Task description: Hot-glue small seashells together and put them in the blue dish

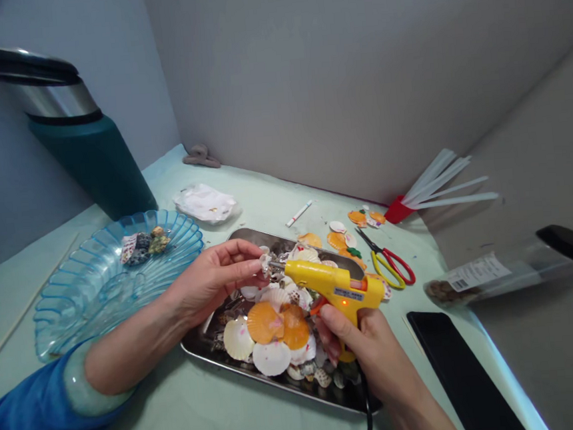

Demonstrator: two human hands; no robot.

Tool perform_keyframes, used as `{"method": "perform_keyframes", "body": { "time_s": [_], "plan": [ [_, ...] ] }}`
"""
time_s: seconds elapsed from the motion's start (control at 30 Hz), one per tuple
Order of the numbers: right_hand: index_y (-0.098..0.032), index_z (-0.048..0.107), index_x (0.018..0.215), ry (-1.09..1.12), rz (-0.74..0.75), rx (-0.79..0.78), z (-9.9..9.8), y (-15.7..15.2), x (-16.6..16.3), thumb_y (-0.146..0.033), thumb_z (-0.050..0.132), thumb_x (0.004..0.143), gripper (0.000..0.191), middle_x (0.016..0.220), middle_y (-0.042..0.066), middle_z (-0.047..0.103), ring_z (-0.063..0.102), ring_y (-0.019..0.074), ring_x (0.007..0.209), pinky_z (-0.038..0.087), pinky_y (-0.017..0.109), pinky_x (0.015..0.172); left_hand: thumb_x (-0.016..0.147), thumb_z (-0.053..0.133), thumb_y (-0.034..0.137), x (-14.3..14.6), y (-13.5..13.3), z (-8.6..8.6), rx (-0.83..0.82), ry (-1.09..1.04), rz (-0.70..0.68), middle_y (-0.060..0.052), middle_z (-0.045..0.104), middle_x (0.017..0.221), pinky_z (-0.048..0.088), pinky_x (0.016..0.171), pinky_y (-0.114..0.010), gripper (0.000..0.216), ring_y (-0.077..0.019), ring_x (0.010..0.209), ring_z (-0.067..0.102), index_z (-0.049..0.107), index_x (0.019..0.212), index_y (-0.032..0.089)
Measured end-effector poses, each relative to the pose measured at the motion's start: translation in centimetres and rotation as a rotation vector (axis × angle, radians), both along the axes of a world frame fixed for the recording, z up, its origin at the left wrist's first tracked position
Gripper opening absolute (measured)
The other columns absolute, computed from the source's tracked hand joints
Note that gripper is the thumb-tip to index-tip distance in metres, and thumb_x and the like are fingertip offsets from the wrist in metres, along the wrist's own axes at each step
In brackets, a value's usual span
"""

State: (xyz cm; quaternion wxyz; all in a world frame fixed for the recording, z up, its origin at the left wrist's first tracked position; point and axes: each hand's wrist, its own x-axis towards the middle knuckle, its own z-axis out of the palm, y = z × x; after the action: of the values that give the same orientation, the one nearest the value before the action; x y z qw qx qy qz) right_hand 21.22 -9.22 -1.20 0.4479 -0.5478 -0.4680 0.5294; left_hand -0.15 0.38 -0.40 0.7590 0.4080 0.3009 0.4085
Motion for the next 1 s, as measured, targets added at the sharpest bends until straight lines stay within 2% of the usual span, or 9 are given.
{"method": "perform_keyframes", "body": {
  "time_s": [0.5,0.67,0.87,1.0],
  "plan": [
    [-0.015,0.054,0.059,0.001,-0.041,-0.004,0.04,-0.03,-0.11,-0.051,0.067,0.080,0.043,0.052,-0.002,0.049,0.043,0.0077,0.044,0.032,0.021,0.041,0.067,0.078,0.019,-0.01,0.09,0.13,-0.020,0.015,0.043,-0.002,0.068,0.071,0.053,0.069,-0.028,0.022,-0.0113,0.061,0.065,0.063,0.082,0.012],
    [-0.016,0.053,0.059,0.005,-0.011,0.004,0.02,-0.05,-0.12,-0.050,0.067,0.080,0.043,0.051,-0.002,0.050,0.044,0.0078,0.043,0.032,0.021,0.041,0.067,0.078,0.018,-0.02,0.12,0.07,-0.011,0.018,0.031,-0.002,0.068,0.072,0.054,0.071,-0.028,0.023,-0.0115,0.063,0.066,0.063,0.083,0.012],
    [-0.015,0.053,0.059,0.014,-0.063,-0.008,0.26,-0.18,-0.35,-0.050,0.067,0.080,0.043,0.052,-0.002,0.049,0.043,0.0072,0.045,0.032,0.020,0.042,0.068,0.077,0.018,-0.05,0.11,-0.01,-0.005,0.022,0.032,-0.001,0.068,0.071,0.054,0.070,-0.027,0.021,-0.0111,0.062,0.066,0.063,0.083,0.012],
    [-0.015,0.054,0.059,-0.005,-0.029,-0.003,0.23,-0.17,-0.28,-0.050,0.067,0.081,0.042,0.052,-0.002,0.049,0.044,0.0072,0.045,0.032,0.020,0.043,0.068,0.077,0.017,-0.01,0.08,-0.04,-0.004,0.015,0.024,-0.001,0.069,0.071,0.054,0.070,-0.027,0.021,-0.0111,0.063,0.066,0.063,0.083,0.012]
  ]
}}
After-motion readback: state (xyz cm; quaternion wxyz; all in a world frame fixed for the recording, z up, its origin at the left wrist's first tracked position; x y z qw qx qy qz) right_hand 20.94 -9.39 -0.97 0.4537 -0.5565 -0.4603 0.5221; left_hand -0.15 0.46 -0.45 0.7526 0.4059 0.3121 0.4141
